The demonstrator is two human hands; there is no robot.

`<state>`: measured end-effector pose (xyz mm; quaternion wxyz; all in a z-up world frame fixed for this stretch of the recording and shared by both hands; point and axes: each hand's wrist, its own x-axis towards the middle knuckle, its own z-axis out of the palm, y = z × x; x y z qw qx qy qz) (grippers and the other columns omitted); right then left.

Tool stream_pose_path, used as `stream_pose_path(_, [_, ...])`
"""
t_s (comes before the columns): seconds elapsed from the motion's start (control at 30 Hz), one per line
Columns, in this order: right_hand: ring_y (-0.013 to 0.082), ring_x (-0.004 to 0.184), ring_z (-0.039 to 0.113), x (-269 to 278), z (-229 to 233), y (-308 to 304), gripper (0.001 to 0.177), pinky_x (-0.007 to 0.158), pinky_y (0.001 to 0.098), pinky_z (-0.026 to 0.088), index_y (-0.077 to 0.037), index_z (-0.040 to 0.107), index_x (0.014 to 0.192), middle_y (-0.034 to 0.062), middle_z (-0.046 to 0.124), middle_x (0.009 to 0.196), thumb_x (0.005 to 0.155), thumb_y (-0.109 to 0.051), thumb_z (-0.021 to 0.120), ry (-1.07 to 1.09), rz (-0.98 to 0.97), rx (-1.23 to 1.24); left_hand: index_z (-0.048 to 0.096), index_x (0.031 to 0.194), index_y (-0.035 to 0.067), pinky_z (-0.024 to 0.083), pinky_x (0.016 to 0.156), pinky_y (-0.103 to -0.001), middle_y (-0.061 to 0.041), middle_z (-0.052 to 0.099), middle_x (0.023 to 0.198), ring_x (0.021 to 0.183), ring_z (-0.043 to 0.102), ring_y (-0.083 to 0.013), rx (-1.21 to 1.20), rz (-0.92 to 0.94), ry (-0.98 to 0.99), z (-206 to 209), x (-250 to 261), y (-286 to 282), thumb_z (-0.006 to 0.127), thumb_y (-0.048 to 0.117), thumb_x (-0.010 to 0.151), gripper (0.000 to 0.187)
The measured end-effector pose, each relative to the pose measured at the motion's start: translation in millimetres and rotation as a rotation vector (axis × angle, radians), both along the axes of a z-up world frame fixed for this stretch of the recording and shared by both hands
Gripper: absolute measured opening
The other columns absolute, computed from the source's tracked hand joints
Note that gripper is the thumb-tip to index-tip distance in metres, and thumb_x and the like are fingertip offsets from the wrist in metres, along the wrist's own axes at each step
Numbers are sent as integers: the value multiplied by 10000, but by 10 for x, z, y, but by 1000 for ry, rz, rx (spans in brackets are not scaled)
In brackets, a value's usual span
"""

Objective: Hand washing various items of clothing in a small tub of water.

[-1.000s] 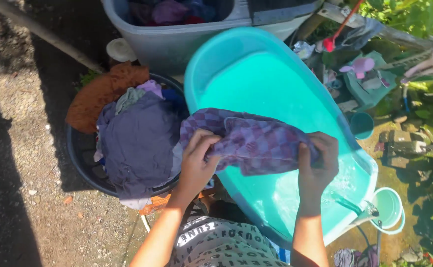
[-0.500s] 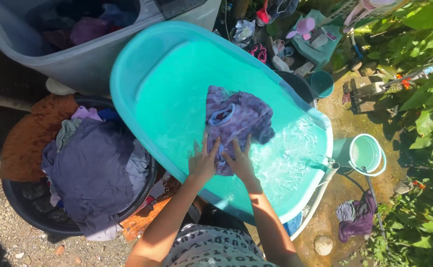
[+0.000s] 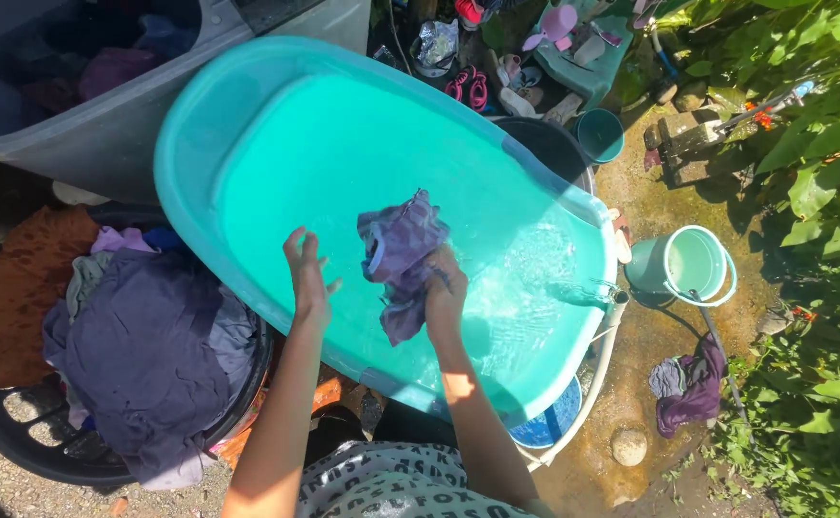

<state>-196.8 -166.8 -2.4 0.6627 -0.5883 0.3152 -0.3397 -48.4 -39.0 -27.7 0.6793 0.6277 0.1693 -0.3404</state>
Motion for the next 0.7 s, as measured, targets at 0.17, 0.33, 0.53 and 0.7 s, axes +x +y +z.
stream_pose_path(0.17, [210,899,569,92,1350,383,103,774,352,450,-11,571,807,121,573,993,771,-105,589,-22,303,-485,403,1568,149,393,950,-525,-91,425,1479,1270,452,-264,-342,-303,80,521,-42,-296,496,465,1057,608])
stream_pose_path(0.33, [309,794,605,325,904,335,192,680,397,481,-26,537,736,128,589,875,782,-100,708,5,172,-810,564,1337,6,472,1066,-321,-82,602,1345,1229,582,-191,-734,-390,-39,-292,-357,-344,521,193,1056,340])
stream_pose_path(0.53, [359,777,637,222,94,-412,199,674,438,515,25,643,956,175,645,945,940,-173,635,134,51,-752,665,1221,-29,510,984,-339,-61,675,1214,1099,631,-166,-699,-322,-367,-69,-226,-150,553,228,1095,308])
stream_pose_path(0.7, [423,1251,527,151,-412,-686,492,957,523,450,-47,566,1330,209,547,1330,975,-357,705,662,-41,-762,604,1372,77,502,882,-428,-258,658,1085,996,628,-370,304,-266,-372,746,163,101,403,195,1104,355])
